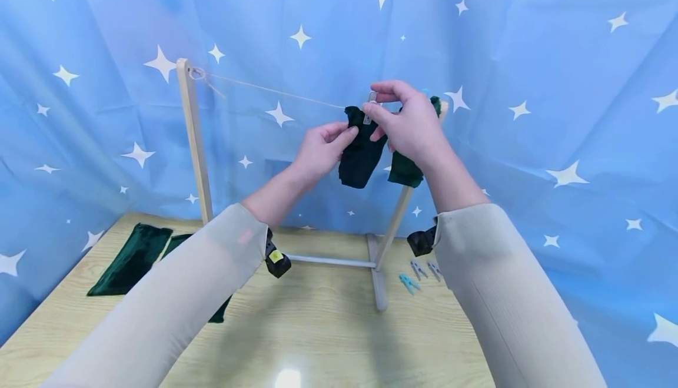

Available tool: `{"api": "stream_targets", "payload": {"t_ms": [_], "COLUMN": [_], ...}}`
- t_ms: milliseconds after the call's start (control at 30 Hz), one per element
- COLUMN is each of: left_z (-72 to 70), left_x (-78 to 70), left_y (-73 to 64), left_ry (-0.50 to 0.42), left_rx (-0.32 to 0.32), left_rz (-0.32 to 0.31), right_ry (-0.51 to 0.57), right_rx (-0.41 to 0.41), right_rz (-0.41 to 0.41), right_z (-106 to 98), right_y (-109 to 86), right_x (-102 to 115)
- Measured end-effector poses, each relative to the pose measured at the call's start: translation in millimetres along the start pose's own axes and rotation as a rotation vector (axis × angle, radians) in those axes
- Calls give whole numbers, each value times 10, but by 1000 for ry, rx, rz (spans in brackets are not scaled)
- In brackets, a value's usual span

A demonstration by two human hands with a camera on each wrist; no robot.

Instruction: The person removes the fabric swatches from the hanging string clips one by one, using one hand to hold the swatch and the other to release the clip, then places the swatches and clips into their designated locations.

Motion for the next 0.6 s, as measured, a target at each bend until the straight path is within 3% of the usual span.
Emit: {"api": "stream_targets", "payload": {"t_ms": [167,433,600], "left_z": [-28,-43,-58], "left_x": [-38,-119,-147], "left_y": [7,-8,-60], "left_ry": [-21,-23,-3], "left_rx": [-6,-17,26], "left_rz": [3,44,45], "right_ry": [-16,-50,-18], "right_rx": [-21,-103,-199], "right_rz": [-37,-23,-56], "right_z": [-9,-41,-71], "right_y": [-14,-50,-98], "right_x": [85,84,55]}}
Point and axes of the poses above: each hand's wrist, its own y-axis towards the middle knuckle, its own z-axis out of the palm, x = y × z, the point moved 6 cm from there along y, towards the middle knuckle, and after that the axes turned 9 degrees about z, right-handed, at the moved point
